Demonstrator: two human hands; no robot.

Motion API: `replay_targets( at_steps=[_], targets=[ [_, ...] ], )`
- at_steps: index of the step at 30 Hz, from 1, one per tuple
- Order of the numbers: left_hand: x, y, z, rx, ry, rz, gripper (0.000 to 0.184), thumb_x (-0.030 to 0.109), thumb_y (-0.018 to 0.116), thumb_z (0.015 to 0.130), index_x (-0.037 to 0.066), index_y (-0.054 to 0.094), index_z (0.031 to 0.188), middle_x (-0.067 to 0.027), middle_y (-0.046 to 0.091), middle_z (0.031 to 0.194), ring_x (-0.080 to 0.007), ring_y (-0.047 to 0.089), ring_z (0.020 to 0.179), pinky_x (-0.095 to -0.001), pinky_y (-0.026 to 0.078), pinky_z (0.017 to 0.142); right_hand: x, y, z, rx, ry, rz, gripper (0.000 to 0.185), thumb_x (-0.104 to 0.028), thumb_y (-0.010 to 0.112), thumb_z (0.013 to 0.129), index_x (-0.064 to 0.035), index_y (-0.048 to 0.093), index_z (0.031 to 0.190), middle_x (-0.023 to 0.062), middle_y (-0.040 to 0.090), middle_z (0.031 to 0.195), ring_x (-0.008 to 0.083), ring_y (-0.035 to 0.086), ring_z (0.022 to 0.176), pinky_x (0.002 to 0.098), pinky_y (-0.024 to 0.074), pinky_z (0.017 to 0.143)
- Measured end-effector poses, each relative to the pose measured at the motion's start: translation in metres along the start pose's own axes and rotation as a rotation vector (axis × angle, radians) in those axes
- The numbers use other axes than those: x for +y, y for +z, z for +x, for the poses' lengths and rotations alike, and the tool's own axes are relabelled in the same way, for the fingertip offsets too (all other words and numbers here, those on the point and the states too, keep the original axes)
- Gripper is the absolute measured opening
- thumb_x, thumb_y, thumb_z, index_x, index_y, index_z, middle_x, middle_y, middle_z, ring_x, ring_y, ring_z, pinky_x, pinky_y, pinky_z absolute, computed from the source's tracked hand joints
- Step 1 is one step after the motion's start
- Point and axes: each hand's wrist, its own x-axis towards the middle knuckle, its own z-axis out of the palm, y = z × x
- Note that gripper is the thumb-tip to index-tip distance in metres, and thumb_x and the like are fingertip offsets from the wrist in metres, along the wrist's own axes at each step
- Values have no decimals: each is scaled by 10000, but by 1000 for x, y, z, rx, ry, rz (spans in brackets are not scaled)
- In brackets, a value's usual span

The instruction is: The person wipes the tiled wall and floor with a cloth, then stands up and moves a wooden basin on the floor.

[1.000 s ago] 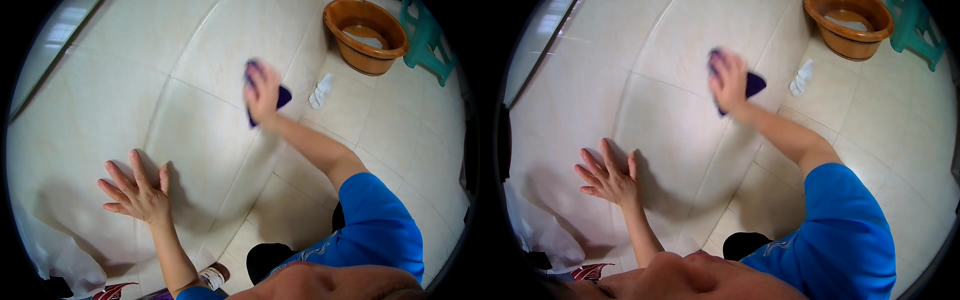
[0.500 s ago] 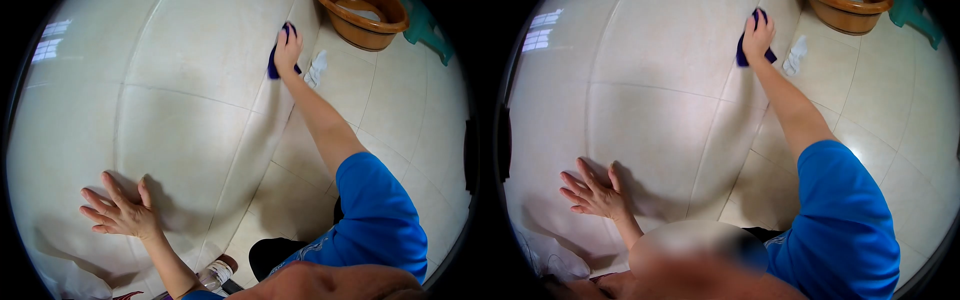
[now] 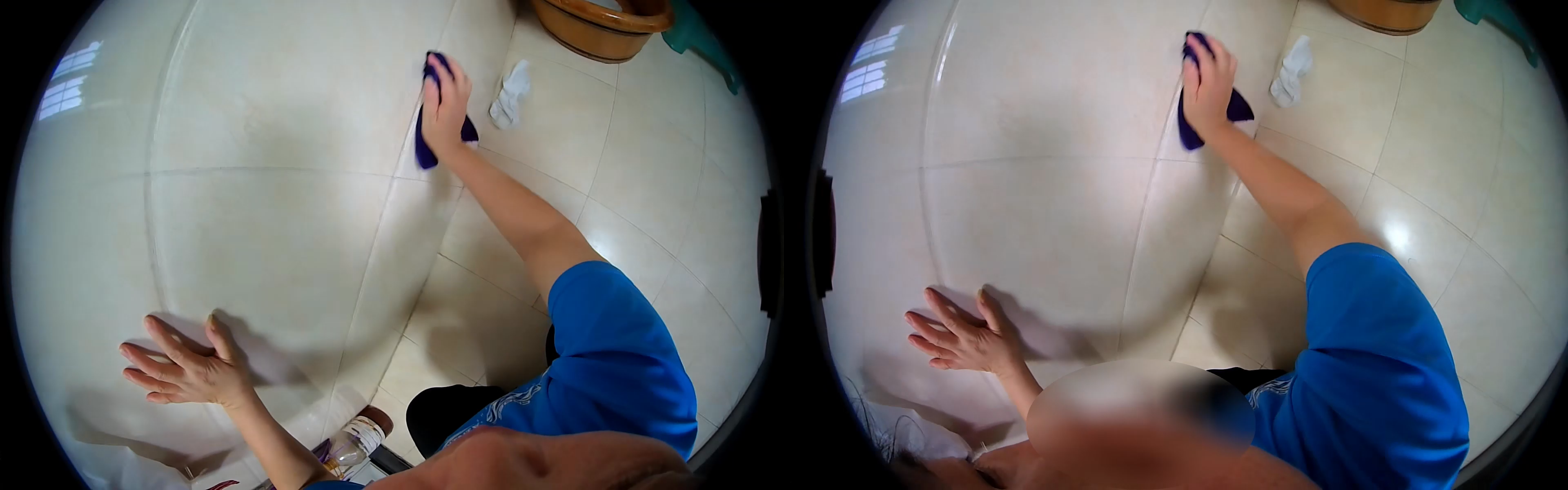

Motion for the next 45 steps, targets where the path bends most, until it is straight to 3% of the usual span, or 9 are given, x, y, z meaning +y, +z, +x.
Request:
replay_targets(
  at_steps=[9, 17, 19, 25, 28, 33, 37, 41, 45],
  targets=[
    [0, -2, 2, 26, 7, 2, 675, 688, 413, 847, 214, 535, 1313, -136, 326, 1465, -320, 196, 1383, -483, 240, 965, -52, -42, -77, -306, 39, 97, 354, -57, 524, 854, -1, 545, 1203, 179, 461, 1267, 342, 425, 1155, 405, 313, 1008],
    [1, -2, 1, 12, 7, 6, 676, 688, 431, 839, 219, 529, 1316, -135, 333, 1462, -321, 222, 1371, -491, 281, 916, -2, 5, 17, 33, 119, -60, 306, -72, 553, 847, -51, 593, 1150, 158, 506, 1193, 351, 452, 1057, 418, 375, 931],
    [-1, -1, 0, 20, 7, 4, 676, 687, 431, 839, 220, 527, 1318, -135, 329, 1464, -321, 220, 1372, -493, 271, 930, -18, -3, -2, -15, 137, -46, 307, -98, 516, 886, -34, 570, 1182, 167, 488, 1225, 340, 438, 1121, 395, 333, 985],
    [0, -1, 2, 44, 10, -5, 674, 684, 429, 842, 220, 520, 1323, -134, 319, 1470, -321, 206, 1381, -501, 218, 990, -66, -45, -73, -338, 65, 157, 449, -4, 582, 746, -70, 589, 1190, 161, 477, 1215, 357, 441, 1088, 434, 372, 949],
    [1, 0, 1, 35, 4, -18, 673, 681, 424, 846, 219, 517, 1326, -136, 318, 1470, -325, 207, 1380, -502, 209, 998, -48, -19, -14, -172, -74, 135, 418, 8, 564, 744, -69, 602, 1153, 165, 493, 1198, 358, 449, 1068, 428, 379, 937],
    [2, -3, 3, 29, 6, -35, 668, 676, 414, 853, 219, 514, 1329, -138, 315, 1471, -337, 220, 1371, -503, 214, 995, 32, 23, 89, 108, 153, -18, 278, -98, 526, 845, -31, 622, 1098, 168, 561, 1136, 351, 488, 1061, 399, 372, 933],
    [0, -3, 4, 28, 11, -40, 656, 651, 459, 840, 236, 489, 1346, -133, 305, 1474, -363, 237, 1354, -523, 223, 991, 7, 12, 44, 42, 34, -53, 300, -90, 543, 845, -35, 609, 1132, 171, 529, 1159, 345, 480, 1066, 397, 377, 936],
    [-1, -3, 2, 12, 8, -36, 662, 635, 511, 819, 253, 472, 1358, -121, 288, 1482, -389, 252, 1338, -553, 244, 974, -57, -34, -37, -290, -56, 140, 364, -41, 570, 802, -55, 603, 1165, 183, 504, 1176, 340, 469, 1082, 416, 356, 966],
    [0, -4, 2, -6, 12, -13, 661, 667, 424, 854, 196, 543, 1303, -160, 336, 1452, -340, 210, 1374, -491, 174, 1030, -45, -5, 10, -149, -158, 164, 408, -16, 570, 738, -70, 613, 1141, 161, 510, 1159, 346, 464, 1050, 424, 378, 941]
  ],
)
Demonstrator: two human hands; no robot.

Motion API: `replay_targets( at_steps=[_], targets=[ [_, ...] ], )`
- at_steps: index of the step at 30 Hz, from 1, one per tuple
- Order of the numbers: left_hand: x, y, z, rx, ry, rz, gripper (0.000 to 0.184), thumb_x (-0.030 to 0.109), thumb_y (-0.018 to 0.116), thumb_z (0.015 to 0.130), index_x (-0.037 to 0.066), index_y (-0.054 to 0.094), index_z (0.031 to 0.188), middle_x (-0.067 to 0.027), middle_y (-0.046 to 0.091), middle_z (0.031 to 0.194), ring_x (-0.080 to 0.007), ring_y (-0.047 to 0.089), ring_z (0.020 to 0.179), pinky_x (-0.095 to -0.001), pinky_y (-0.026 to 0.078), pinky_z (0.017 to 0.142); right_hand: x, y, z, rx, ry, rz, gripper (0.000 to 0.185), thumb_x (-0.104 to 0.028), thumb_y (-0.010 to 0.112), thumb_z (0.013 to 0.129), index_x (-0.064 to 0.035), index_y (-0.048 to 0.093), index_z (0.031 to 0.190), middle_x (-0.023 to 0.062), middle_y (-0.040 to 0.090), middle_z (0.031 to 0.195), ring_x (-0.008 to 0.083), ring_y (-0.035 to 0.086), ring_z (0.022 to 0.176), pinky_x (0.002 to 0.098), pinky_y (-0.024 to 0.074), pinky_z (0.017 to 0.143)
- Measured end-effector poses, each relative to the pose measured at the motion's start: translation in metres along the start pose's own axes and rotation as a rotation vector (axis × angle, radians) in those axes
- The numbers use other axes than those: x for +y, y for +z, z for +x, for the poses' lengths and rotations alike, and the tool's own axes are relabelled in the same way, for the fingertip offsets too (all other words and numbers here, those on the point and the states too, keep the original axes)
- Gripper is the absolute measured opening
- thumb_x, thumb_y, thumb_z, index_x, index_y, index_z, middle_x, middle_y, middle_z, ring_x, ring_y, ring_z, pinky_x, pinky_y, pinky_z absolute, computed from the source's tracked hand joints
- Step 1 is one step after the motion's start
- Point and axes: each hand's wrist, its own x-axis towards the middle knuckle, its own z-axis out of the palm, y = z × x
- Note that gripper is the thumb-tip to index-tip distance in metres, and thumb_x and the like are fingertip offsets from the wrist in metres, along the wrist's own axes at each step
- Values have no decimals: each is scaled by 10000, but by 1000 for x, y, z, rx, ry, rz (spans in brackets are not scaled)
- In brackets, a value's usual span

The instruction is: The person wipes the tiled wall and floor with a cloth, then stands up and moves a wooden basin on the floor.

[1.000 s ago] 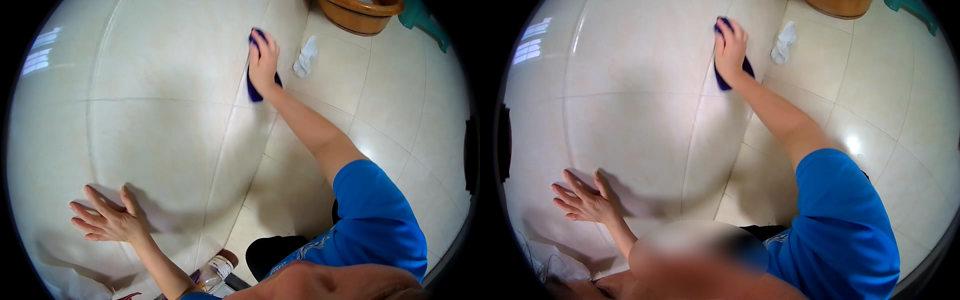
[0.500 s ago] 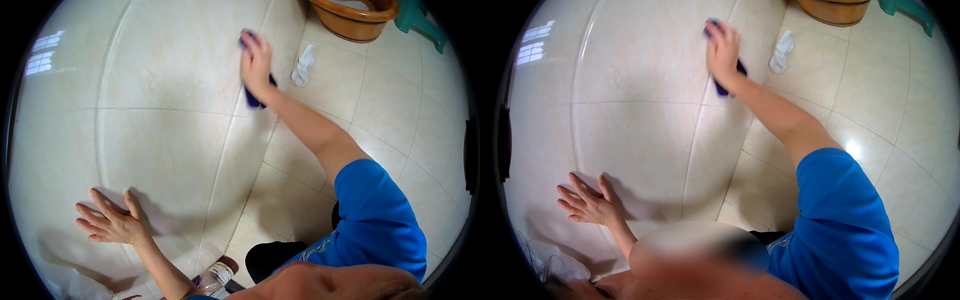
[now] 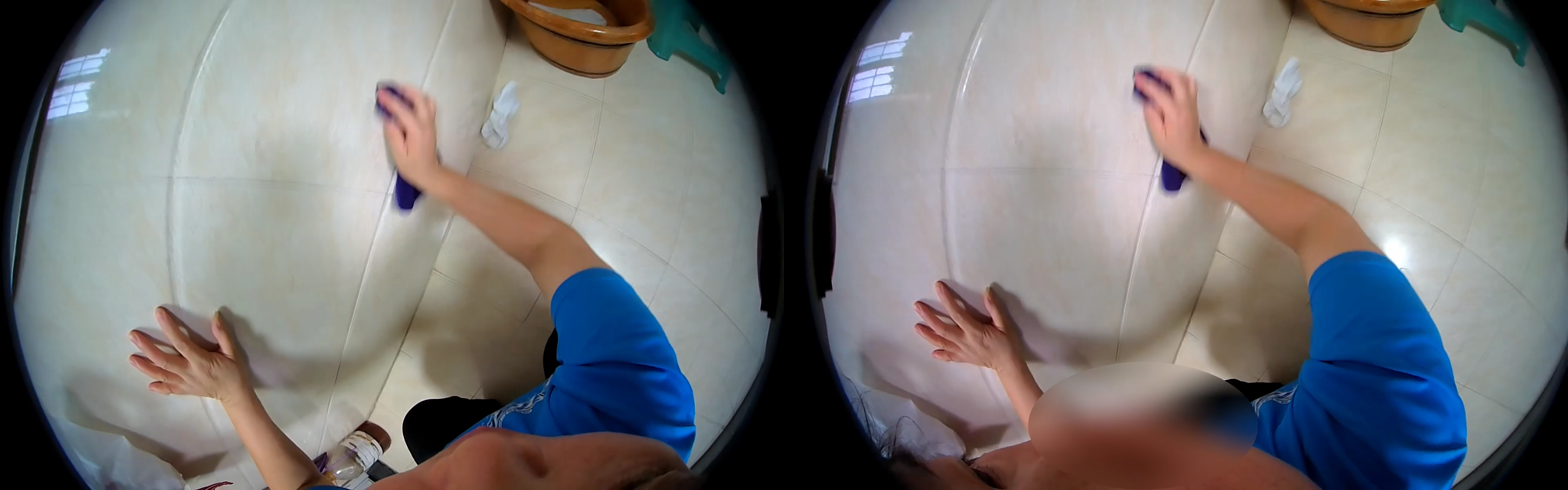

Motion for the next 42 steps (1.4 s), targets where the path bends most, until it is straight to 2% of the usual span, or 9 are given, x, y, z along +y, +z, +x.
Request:
replay_targets(
  at_steps=[6, 9, 13, 16, 17, 23, 29, 36, 42],
  targets=[
    [0, 0, 1, 14, -5, -4, 668, 673, 435, 847, 195, 543, 1302, -159, 339, 1449, -340, 218, 1369, -481, 209, 1004, 74, 13, 79, 340, 258, -226, 297, -134, 540, 880, -16, 582, 1149, 179, 584, 1064, 341, 520, 1026, 417, 390, 928],
    [1, 0, 0, 6, -16, -18, 666, 674, 436, 846, 197, 547, 1298, -156, 345, 1445, -341, 225, 1364, -483, 222, 990, 29, 20, 40, 283, 129, -188, 282, -173, 516, 897, -19, 597, 1118, 189, 531, 1132, 349, 472, 1059, 422, 355, 934],
    [-2, 4, -2, 27, -6, -43, 664, 674, 439, 843, 205, 544, 1301, -153, 343, 1445, -348, 228, 1359, -494, 212, 997, -46, 1, -55, -37, 49, 51, 342, -93, 549, 831, -20, 587, 1163, 189, 488, 1217, 349, 444, 1102, 428, 327, 979],
    [-3, 3, 0, 22, -5, -14, 664, 672, 445, 841, 208, 539, 1306, -151, 338, 1448, -356, 234, 1352, -497, 219, 989, -19, -17, -80, -257, -116, 81, 419, -15, 612, 673, -88, 638, 1085, 137, 507, 1196, 340, 452, 1070, 436, 376, 938],
    [-2, 2, -2, 1, -3, 6, 663, 671, 449, 840, 210, 535, 1309, -151, 336, 1449, -361, 239, 1347, -494, 228, 979, -8, -16, -73, -218, -121, 50, 450, -15, 604, 635, -111, 645, 1073, 118, 520, 1175, 334, 459, 1054, 440, 391, 925],
    [-1, 2, -2, 22, -24, -33, 656, 667, 452, 840, 219, 532, 1313, -145, 341, 1446, -362, 244, 1342, -495, 224, 977, 18, -17, -45, -28, 113, -197, 347, -50, 557, 829, -58, 597, 1173, 157, 498, 1182, 326, 451, 1065, 392, 360, 935],
    [-1, 2, -1, 28, -11, -5, 652, 672, 451, 837, 234, 528, 1315, -138, 338, 1449, -361, 256, 1334, -485, 237, 967, -26, -25, -52, -230, -65, 20, 444, -3, 599, 676, -129, 649, 1099, 119, 522, 1123, 321, 476, 1032, 403, 398, 916],
    [-1, 3, -2, 28, -24, -30, 643, 666, 449, 840, 237, 530, 1312, -136, 339, 1449, -360, 263, 1334, -490, 211, 988, 12, -14, -44, 4, 215, -237, 411, -4, 558, 802, -75, 582, 1207, 180, 488, 1169, 334, 450, 1061, 390, 360, 926],
    [0, 1, -3, 7, -25, -27, 639, 654, 445, 847, 226, 527, 1315, -146, 344, 1445, -378, 245, 1345, -533, 173, 1018, -74, -5, -53, -181, -75, 152, 467, 43, 613, 640, -124, 677, 1070, 103, 525, 1084, 313, 472, 1001, 400, 403, 867]
  ],
)
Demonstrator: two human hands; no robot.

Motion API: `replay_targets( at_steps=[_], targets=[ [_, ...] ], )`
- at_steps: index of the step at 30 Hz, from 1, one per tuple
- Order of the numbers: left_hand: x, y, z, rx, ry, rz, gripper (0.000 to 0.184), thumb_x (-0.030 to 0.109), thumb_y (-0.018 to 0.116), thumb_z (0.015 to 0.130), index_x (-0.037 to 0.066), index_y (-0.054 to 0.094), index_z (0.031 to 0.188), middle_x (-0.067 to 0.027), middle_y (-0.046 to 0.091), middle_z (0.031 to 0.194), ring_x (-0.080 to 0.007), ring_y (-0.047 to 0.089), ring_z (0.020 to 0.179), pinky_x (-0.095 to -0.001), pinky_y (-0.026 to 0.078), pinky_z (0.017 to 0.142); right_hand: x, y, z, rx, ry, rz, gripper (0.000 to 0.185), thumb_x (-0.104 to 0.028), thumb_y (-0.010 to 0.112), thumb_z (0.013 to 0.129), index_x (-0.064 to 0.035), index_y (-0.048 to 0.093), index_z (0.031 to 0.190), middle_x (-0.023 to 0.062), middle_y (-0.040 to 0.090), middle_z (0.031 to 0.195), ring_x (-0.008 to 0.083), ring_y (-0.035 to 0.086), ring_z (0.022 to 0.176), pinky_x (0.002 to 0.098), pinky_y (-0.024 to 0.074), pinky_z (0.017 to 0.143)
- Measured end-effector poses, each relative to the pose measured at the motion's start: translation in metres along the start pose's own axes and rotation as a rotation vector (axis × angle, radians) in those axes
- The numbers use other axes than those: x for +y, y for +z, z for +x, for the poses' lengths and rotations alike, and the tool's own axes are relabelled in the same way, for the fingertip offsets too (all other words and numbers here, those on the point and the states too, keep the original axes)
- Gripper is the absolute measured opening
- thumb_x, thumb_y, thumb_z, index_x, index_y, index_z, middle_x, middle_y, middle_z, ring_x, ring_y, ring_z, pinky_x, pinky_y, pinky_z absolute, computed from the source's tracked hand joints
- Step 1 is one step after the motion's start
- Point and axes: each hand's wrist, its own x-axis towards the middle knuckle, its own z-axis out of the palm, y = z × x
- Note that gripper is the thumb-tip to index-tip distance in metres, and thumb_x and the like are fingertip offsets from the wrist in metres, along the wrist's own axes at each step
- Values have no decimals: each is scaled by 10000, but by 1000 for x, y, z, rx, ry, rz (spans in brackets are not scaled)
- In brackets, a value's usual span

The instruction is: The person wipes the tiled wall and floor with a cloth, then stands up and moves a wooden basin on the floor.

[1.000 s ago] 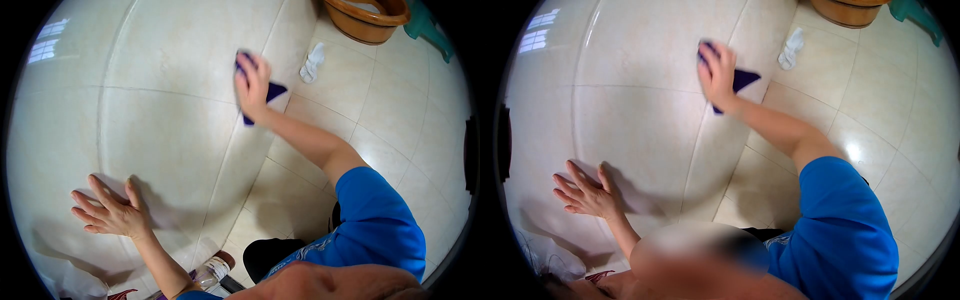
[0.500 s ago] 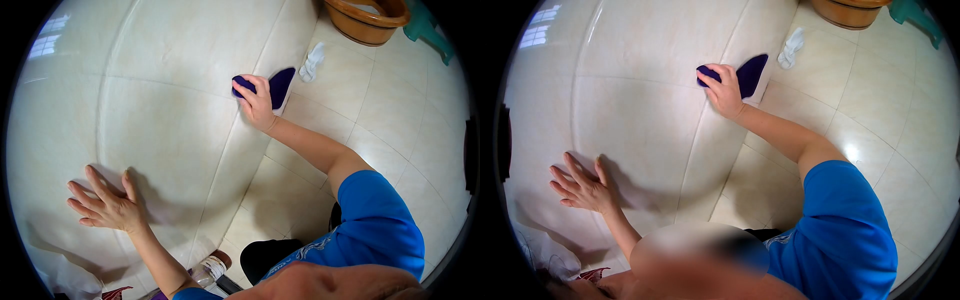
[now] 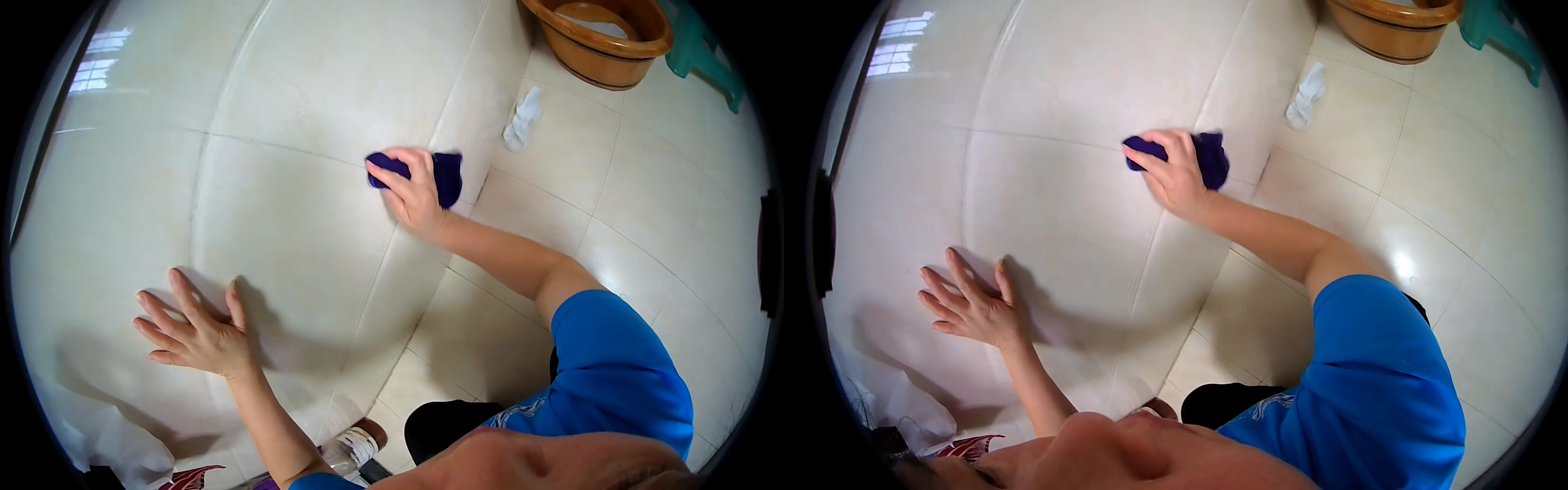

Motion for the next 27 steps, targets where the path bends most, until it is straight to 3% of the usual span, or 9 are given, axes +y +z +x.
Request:
replay_targets(
  at_steps=[4, 6, 9, 12, 16, 20, 22, 24, 27],
  targets=[
    [-3, 2, -1, 6, -1, -33, 645, 657, 445, 845, 232, 515, 1324, -149, 338, 1449, -382, 224, 1358, -548, 128, 1041, 42, -2, 55, 137, -132, -131, 462, 44, 590, 665, -146, 671, 1079, 119, 533, 1086, 309, 503, 965, 400, 425, 857],
    [-3, 1, -2, -18, -17, -29, 645, 658, 447, 843, 235, 513, 1326, -149, 335, 1452, -380, 216, 1363, -551, 96, 1053, 78, -10, 68, 204, -8, -220, 432, 51, 544, 724, -85, 638, 1124, 158, 523, 1124, 325, 492, 1029, 372, 410, 902],
    [-3, 3, -3, -28, -30, -42, 643, 659, 449, 841, 242, 509, 1328, -150, 334, 1455, -376, 203, 1372, -549, 29, 1072, 115, -19, 71, 327, 176, -314, 386, 10, 542, 796, -83, 614, 1164, 166, 504, 1155, 329, 486, 1043, 364, 391, 931],
    [-1, 2, -2, -3, -37, -64, 635, 654, 445, 845, 249, 504, 1331, -153, 347, 1450, -368, 189, 1382, -540, -29, 1083, 60, -6, 52, 217, 163, -305, 400, -2, 570, 771, -80, 616, 1161, 171, 495, 1156, 336, 485, 1026, 383, 393, 920],
    [-2, 1, -3, -25, -43, -55, 639, 653, 444, 847, 241, 505, 1331, -155, 335, 1457, -368, 176, 1388, -528, -44, 1089, -12, 5, 25, -113, -226, 21, 445, 36, 642, 645, -121, 676, 1059, 116, 531, 1102, 299, 492, 987, 410, 402, 846],
    [-2, 0, -3, -42, -46, -65, 645, 649, 444, 849, 225, 506, 1331, -159, 327, 1460, -370, 172, 1388, -508, -52, 1096, 12, 0, 95, -31, -358, -43, 340, -4, 703, 644, -129, 699, 961, 78, 606, 968, 257, 557, 862, 388, 432, 772],
    [-2, -1, -2, -54, -47, -68, 645, 647, 445, 849, 222, 506, 1330, -160, 325, 1460, -370, 169, 1389, -511, -54, 1095, 53, -9, 124, 125, -378, -112, 358, 8, 603, 734, -95, 654, 1073, 137, 566, 1056, 304, 532, 965, 384, 434, 829],
    [-2, -1, -2, -56, -49, -71, 644, 645, 446, 850, 220, 507, 1330, -162, 323, 1460, -371, 165, 1390, -514, -56, 1094, 101, -20, 140, 216, -123, -192, 368, -22, 545, 815, -99, 599, 1171, 189, 505, 1152, 339, 487, 1051, 384, 408, 909],
    [-2, 0, -1, -46, -37, -54, 645, 642, 442, 853, 216, 504, 1332, -165, 321, 1459, -372, 161, 1390, -514, -59, 1094, 161, -33, 132, 368, 122, -366, 330, -83, 529, 866, -68, 574, 1193, 208, 499, 1144, 341, 485, 1038, 387, 386, 928]
  ],
)
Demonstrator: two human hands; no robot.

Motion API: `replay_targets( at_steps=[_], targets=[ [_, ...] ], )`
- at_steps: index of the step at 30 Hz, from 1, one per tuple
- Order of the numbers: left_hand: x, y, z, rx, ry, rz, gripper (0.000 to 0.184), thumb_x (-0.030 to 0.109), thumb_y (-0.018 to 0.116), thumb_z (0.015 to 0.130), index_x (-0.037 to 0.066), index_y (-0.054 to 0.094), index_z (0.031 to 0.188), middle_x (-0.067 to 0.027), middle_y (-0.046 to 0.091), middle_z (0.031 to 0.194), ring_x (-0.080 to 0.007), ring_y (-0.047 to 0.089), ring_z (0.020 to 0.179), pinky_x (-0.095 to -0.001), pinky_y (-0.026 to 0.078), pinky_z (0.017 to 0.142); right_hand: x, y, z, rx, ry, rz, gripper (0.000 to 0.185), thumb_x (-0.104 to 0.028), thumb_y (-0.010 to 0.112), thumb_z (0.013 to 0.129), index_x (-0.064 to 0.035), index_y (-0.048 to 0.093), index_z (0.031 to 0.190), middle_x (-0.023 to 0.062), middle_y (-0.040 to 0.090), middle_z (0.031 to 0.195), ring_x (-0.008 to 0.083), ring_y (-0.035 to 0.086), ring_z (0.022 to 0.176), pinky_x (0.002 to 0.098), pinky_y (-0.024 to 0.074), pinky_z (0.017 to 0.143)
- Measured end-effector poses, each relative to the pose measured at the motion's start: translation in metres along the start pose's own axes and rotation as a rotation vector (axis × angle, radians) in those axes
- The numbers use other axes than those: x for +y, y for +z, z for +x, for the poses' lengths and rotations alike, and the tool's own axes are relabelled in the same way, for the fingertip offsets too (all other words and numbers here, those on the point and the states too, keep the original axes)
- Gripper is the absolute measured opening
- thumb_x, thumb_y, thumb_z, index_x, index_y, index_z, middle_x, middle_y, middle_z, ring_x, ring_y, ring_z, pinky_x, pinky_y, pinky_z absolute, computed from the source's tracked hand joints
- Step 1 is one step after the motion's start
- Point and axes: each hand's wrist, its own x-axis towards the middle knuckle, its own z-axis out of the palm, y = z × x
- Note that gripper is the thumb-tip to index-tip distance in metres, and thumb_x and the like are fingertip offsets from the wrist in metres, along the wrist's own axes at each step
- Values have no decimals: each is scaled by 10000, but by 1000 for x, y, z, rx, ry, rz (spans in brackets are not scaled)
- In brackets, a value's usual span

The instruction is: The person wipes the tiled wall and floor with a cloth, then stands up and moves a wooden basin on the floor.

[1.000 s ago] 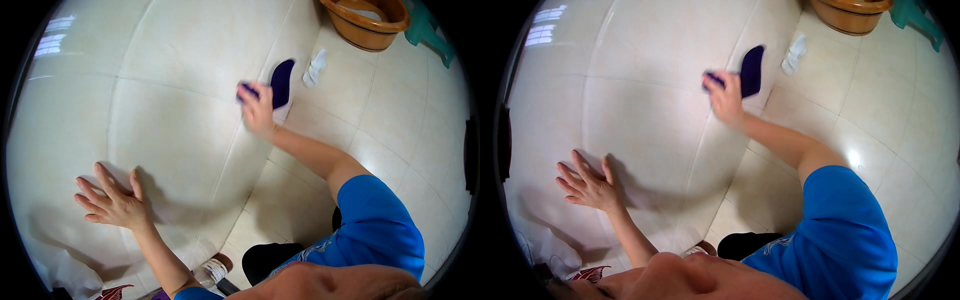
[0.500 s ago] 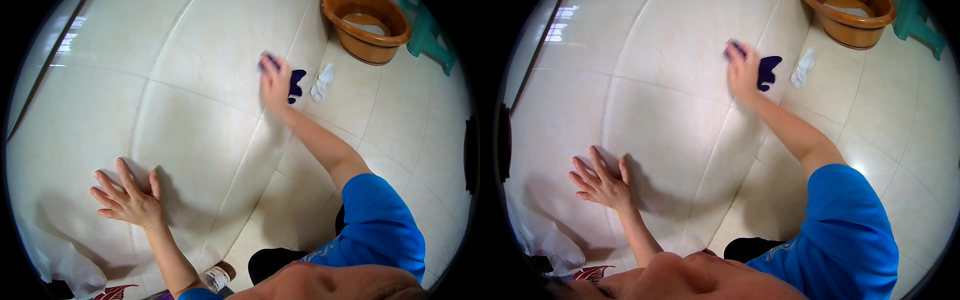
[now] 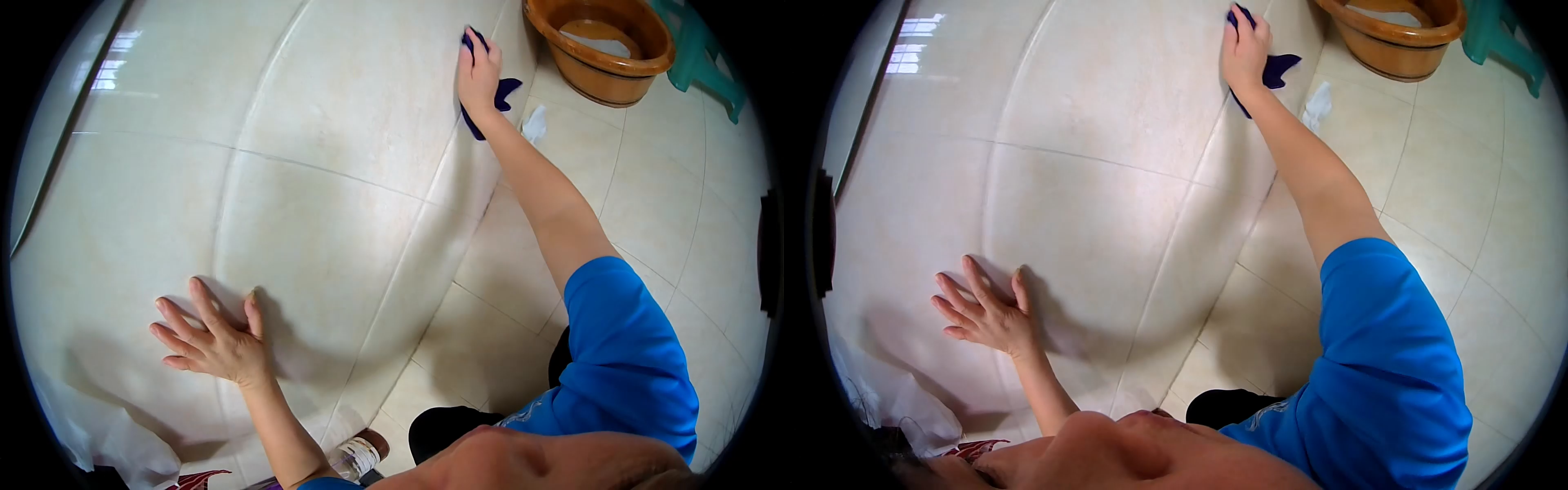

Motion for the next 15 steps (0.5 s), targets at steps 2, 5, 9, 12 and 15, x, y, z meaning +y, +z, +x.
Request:
replay_targets(
  at_steps=[2, 5, 9, 12, 15],
  targets=[
    [-1, 2, -1, 8, 16, -3, 642, 637, 436, 856, 215, 500, 1335, -170, 316, 1460, -375, 165, 1388, -504, -66, 1097, -23, -10, -23, -39, 11, 20, 341, -74, 529, 865, -35, 557, 1203, 209, 484, 1155, 342, 476, 1044, 389, 387, 922],
    [-2, 2, -1, 1, 11, -2, 639, 633, 436, 856, 212, 503, 1332, -170, 320, 1459, -376, 171, 1387, -507, -77, 1096, -102, -42, -96, -262, -46, 264, 455, -89, 615, 757, -52, 562, 1207, 210, 464, 1161, 356, 453, 1055, 449, 357, 931],
    [-1, 1, -1, -6, 7, -5, 639, 637, 444, 850, 219, 504, 1330, -165, 324, 1457, -377, 177, 1385, -511, -84, 1097, -171, -57, -87, -498, -396, 455, 418, -44, 632, 678, -96, 660, 1092, 131, 512, 1107, 276, 484, 1003, 392, 408, 840],
    [-1, 3, -3, -18, -10, -17, 646, 648, 451, 842, 220, 515, 1321, -164, 326, 1457, -377, 179, 1384, -515, -83, 1094, -212, -18, -17, -279, -581, 496, 390, -86, 658, 679, -159, 680, 1061, 84, 549, 1077, 264, 504, 961, 363, 426, 797],
    [0, 1, -2, -16, -21, -21, 646, 650, 453, 839, 220, 520, 1316, -163, 326, 1457, -376, 176, 1385, -515, -85, 1093, -194, 2, 35, -99, -499, 382, 325, -97, 643, 726, -153, 685, 1043, 99, 563, 1063, 272, 516, 936, 368, 427, 799]
  ],
)
